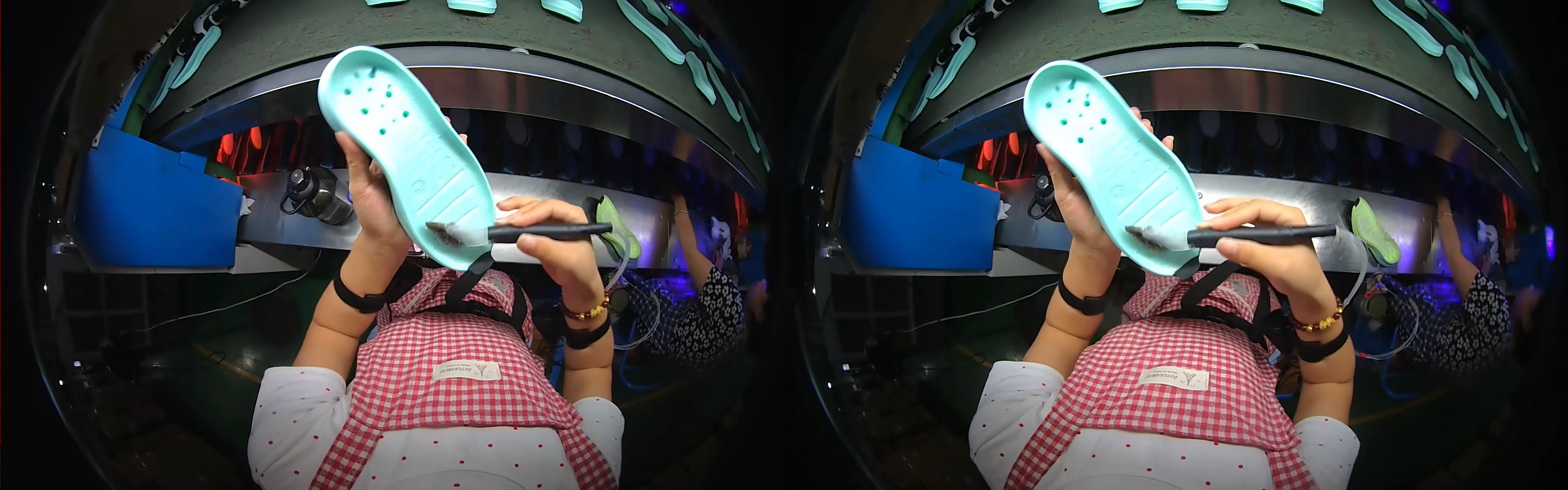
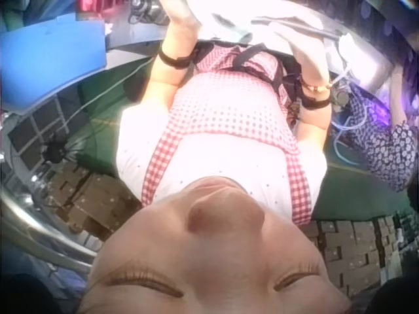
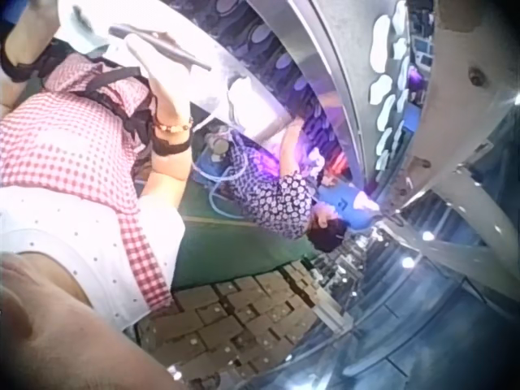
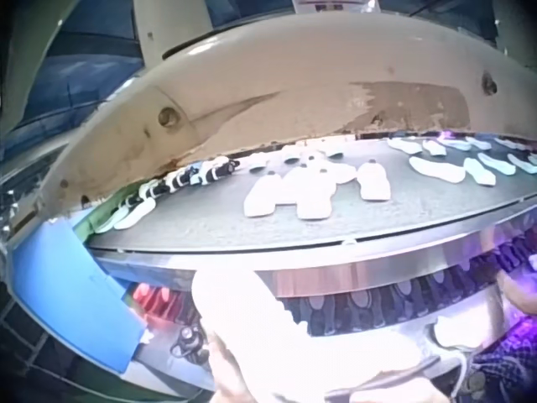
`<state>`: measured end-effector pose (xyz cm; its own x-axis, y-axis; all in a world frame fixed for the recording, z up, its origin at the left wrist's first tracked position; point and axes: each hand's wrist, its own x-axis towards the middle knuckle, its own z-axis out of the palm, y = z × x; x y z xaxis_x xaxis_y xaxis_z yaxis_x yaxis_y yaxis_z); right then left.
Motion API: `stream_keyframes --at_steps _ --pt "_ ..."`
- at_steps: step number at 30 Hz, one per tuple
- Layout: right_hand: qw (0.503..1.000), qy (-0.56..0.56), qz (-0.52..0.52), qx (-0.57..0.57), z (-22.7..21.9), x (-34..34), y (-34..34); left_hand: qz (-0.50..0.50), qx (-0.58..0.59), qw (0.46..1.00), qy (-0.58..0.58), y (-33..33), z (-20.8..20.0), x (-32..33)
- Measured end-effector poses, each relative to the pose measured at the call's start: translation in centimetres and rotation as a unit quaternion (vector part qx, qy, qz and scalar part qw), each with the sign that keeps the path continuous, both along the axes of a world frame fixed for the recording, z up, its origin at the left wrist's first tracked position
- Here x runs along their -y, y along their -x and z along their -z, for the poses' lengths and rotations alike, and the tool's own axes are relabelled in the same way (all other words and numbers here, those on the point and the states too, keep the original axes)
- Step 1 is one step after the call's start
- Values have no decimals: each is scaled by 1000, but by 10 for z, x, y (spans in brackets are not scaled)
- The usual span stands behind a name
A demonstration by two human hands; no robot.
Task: Applying a liquid treatment or glue to the interior surface of light-blue shoe soles using a brush on an assembly line.
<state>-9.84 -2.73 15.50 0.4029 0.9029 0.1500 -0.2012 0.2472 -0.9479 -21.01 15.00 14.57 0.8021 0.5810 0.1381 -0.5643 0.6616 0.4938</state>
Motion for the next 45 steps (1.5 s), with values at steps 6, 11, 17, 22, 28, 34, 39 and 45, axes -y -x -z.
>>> stream_keyframes --at_steps 6,11,17,22,28,34,39,45 --pt "972 -31 69 -222 9 -12 22 78 50 994 50 15 -2 45" --pt "1000 2 0 28 -4 -7 21 47 -21 997 51 9 1 30" --pt "990 -48 -48 125 -19 -16 -2 61 12 994 85 -5 -3 17" --pt "966 8 -22 257 -26 -21 -23 35 -46 998 18 -9 -4 8" --pt "944 -41 -89 315 -31 -17 -19 129 -8 988 79 -15 -13 -1" --pt "940 -12 -91 329 -39 -12 -27 309 -165 933 78 -16 -21 -9" --pt "890 18 -179 419 -58 -7 -31 351 -284 890 -63 -5 -23 -13" --pt "796 71 -250 546 -66 -5 -42 346 -322 868 -153 -5 -27 -10"
